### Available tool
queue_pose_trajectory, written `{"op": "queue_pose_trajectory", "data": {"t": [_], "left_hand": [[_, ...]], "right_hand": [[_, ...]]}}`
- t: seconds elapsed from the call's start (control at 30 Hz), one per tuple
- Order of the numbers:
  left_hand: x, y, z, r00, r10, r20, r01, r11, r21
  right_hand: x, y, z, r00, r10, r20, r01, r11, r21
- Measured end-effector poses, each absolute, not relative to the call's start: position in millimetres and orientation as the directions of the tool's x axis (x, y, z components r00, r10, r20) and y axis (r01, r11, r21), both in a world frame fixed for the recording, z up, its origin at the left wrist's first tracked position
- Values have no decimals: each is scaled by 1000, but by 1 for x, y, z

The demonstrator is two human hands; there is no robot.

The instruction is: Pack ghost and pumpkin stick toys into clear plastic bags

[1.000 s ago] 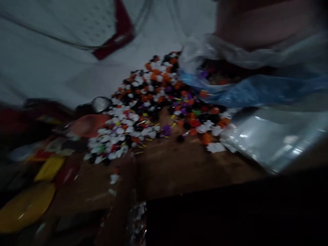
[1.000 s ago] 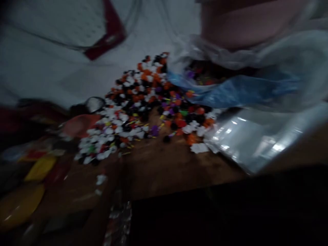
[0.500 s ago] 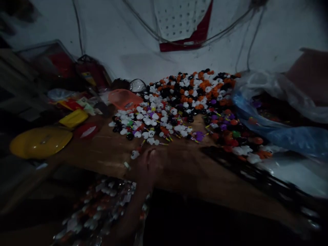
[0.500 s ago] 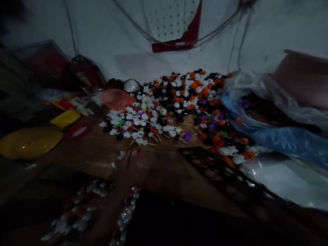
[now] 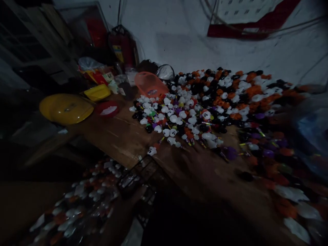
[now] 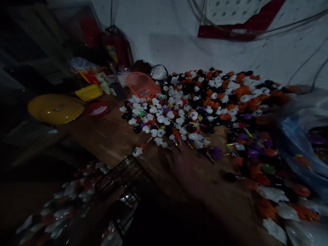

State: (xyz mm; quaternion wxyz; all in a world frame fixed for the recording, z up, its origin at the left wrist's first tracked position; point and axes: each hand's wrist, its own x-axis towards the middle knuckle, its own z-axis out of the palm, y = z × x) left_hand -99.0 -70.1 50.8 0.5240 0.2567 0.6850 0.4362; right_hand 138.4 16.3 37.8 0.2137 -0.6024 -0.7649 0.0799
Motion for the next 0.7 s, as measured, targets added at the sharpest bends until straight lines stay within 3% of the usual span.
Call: {"op": "queue_pose_trajectory", "data": {"t": [0.17, 0.33, 0.43, 0.57, 0.7], "left_hand": [[-70, -36, 31, -207, 947, -245, 297, 300, 907], [-34, -7, 20, -324, 929, -179, 527, 334, 781], [-12, 2, 16, -232, 955, -185, 559, 287, 778], [2, 5, 11, -208, 973, -97, 522, 194, 830], [-1, -1, 8, -126, 984, -123, 708, 176, 684]], "right_hand": [[144, 56, 15, -155, 981, 116, 909, 188, -372], [190, 30, 24, -36, 994, 104, 781, 93, -617], [202, 15, 35, 39, 996, 78, 671, 32, -741], [189, 9, 40, 102, 992, -74, 516, -116, -849], [168, 7, 25, 36, 993, -114, 520, -115, -847]]}}
